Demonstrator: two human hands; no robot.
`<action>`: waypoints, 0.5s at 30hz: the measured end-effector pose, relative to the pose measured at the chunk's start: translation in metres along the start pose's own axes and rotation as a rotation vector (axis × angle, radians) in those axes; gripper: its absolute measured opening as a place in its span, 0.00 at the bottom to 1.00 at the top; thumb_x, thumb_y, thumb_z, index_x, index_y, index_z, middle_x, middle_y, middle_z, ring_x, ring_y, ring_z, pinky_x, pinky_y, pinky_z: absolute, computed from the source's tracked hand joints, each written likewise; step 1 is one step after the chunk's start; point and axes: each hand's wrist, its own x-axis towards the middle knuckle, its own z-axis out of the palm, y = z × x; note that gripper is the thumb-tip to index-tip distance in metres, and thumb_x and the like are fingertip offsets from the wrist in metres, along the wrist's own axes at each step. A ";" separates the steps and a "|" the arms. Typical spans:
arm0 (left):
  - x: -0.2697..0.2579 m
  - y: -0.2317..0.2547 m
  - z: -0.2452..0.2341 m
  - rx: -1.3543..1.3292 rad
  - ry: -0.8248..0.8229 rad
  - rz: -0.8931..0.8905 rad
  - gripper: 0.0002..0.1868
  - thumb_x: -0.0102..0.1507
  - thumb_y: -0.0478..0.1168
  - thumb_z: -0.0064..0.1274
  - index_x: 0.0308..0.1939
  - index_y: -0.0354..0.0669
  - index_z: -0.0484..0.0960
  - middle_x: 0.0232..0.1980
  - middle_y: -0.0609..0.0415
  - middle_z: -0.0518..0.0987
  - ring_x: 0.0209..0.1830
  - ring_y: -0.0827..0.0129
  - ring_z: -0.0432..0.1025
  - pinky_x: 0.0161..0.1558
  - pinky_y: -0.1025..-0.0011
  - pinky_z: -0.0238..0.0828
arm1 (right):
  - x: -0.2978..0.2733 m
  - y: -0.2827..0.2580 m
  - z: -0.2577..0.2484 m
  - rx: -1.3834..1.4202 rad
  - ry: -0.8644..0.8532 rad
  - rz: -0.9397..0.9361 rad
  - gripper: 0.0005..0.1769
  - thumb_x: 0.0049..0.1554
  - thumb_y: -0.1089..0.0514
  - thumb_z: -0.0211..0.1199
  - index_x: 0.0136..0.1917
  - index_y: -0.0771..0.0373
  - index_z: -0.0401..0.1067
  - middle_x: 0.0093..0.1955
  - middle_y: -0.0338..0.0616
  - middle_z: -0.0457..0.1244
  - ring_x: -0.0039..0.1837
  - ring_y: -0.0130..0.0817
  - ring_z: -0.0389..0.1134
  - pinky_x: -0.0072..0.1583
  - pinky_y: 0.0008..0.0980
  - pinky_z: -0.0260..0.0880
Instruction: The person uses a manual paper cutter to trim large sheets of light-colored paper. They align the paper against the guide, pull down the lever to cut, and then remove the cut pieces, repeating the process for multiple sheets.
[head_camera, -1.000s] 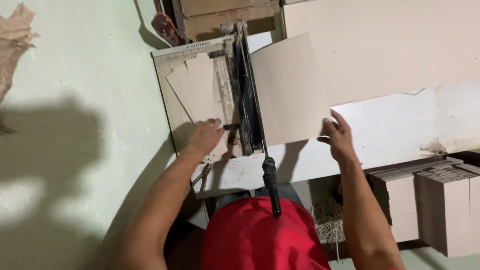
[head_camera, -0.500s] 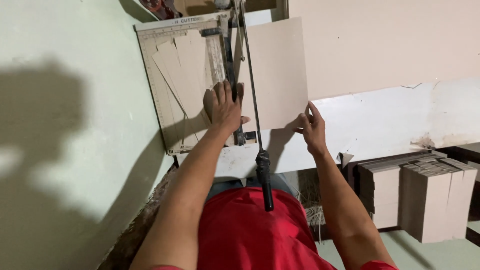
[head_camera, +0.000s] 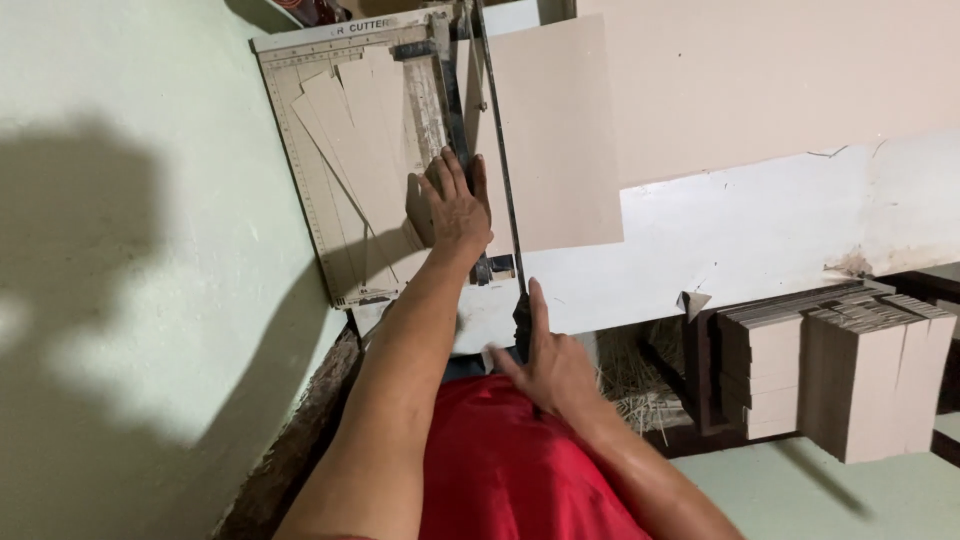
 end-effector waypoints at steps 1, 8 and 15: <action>-0.001 -0.002 -0.006 -0.107 -0.045 0.037 0.64 0.55 0.59 0.66 0.81 0.42 0.40 0.81 0.29 0.33 0.82 0.40 0.30 0.73 0.31 0.27 | 0.008 0.008 0.015 0.038 0.041 0.008 0.55 0.60 0.33 0.52 0.85 0.56 0.27 0.46 0.65 0.72 0.47 0.63 0.75 0.47 0.53 0.77; 0.006 -0.002 0.005 -0.198 -0.025 0.087 0.61 0.57 0.49 0.64 0.82 0.47 0.34 0.80 0.24 0.32 0.81 0.34 0.29 0.72 0.28 0.30 | 0.136 0.108 0.161 -0.097 0.381 -0.122 0.47 0.59 0.60 0.51 0.85 0.61 0.31 0.44 0.65 0.71 0.44 0.61 0.75 0.45 0.58 0.75; -0.014 -0.010 -0.003 -0.253 0.137 0.101 0.57 0.60 0.52 0.64 0.82 0.49 0.41 0.81 0.28 0.32 0.83 0.37 0.33 0.74 0.32 0.26 | 0.034 0.043 0.045 0.192 0.142 -0.026 0.46 0.60 0.43 0.55 0.82 0.44 0.34 0.48 0.65 0.70 0.51 0.69 0.73 0.53 0.63 0.73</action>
